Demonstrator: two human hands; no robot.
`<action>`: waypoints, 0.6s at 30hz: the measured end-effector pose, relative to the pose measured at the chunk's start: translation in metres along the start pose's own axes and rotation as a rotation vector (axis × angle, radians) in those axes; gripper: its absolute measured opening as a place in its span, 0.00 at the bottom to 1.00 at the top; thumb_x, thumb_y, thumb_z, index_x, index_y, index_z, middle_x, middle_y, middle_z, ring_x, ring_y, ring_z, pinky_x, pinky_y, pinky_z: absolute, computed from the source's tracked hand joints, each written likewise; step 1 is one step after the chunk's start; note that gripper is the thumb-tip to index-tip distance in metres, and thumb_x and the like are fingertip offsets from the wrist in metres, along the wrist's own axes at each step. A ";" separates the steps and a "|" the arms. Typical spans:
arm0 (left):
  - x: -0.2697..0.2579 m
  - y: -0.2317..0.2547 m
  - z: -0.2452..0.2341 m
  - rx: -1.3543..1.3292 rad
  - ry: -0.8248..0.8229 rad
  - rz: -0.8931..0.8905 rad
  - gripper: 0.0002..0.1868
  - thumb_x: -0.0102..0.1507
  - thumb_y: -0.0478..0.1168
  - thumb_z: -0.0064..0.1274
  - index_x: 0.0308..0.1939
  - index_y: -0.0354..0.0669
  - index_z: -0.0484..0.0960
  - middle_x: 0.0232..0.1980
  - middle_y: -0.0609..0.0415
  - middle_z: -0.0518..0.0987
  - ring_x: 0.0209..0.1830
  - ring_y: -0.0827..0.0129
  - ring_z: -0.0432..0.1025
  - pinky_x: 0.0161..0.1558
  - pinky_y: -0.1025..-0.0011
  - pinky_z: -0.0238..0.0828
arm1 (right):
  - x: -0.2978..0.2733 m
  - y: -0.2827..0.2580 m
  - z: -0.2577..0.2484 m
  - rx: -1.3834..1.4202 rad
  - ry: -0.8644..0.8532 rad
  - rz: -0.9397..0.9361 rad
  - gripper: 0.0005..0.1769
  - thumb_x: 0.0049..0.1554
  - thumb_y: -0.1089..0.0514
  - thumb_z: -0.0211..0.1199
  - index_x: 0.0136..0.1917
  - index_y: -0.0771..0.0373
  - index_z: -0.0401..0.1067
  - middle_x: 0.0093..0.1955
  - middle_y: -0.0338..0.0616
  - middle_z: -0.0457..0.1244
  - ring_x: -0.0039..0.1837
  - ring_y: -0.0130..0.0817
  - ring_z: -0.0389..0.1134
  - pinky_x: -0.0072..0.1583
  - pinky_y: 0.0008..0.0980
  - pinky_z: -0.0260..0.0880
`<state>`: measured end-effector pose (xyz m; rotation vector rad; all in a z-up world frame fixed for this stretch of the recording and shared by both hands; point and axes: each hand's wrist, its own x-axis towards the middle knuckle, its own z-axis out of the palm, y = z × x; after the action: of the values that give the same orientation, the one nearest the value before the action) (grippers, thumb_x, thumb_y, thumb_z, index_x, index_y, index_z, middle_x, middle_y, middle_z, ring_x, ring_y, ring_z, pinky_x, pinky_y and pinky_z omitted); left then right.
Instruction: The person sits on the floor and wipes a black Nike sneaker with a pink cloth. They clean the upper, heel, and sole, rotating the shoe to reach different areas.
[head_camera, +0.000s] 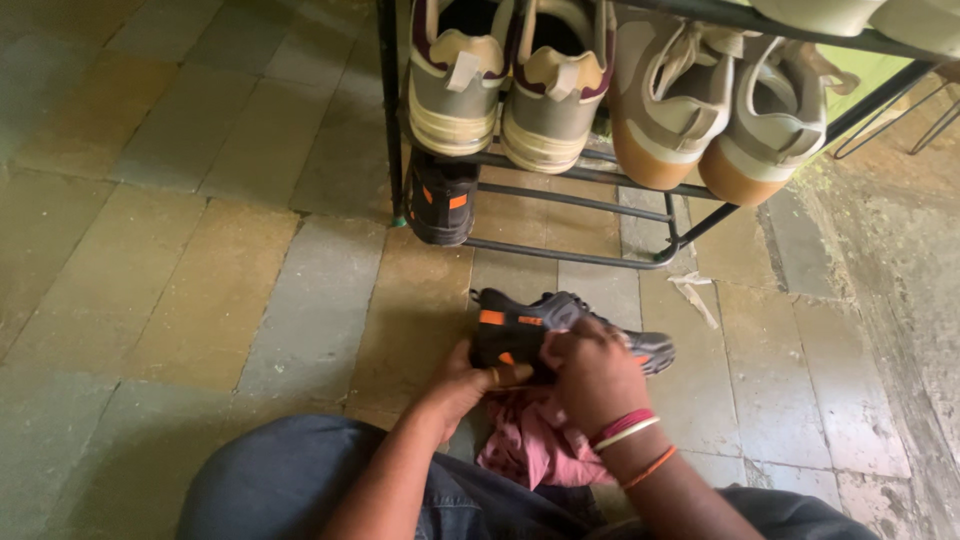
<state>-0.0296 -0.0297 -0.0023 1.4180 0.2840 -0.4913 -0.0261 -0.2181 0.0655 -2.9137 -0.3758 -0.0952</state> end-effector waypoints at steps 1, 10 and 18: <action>0.000 -0.002 0.001 0.005 0.007 -0.009 0.35 0.47 0.49 0.72 0.55 0.44 0.78 0.52 0.52 0.84 0.53 0.66 0.77 0.57 0.67 0.70 | 0.001 0.008 0.003 -0.025 -0.027 0.073 0.19 0.38 0.54 0.69 0.46 0.50 0.82 0.50 0.45 0.68 0.53 0.49 0.70 0.54 0.42 0.73; 0.006 0.002 -0.006 -0.051 0.159 0.001 0.35 0.48 0.49 0.70 0.56 0.44 0.77 0.53 0.51 0.84 0.55 0.63 0.76 0.57 0.64 0.70 | 0.004 0.045 0.001 0.022 0.042 0.253 0.07 0.53 0.52 0.65 0.43 0.51 0.81 0.45 0.47 0.70 0.46 0.51 0.73 0.49 0.45 0.76; -0.006 0.010 -0.006 -0.131 0.093 0.042 0.27 0.47 0.44 0.71 0.48 0.42 0.83 0.45 0.53 0.86 0.43 0.68 0.79 0.48 0.68 0.74 | -0.003 -0.016 0.008 0.330 0.149 -0.197 0.09 0.50 0.62 0.67 0.46 0.59 0.79 0.42 0.46 0.69 0.46 0.48 0.72 0.47 0.41 0.73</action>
<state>-0.0287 -0.0224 0.0086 1.3182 0.3543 -0.3669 -0.0328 -0.2020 0.0603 -2.5217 -0.5910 -0.2526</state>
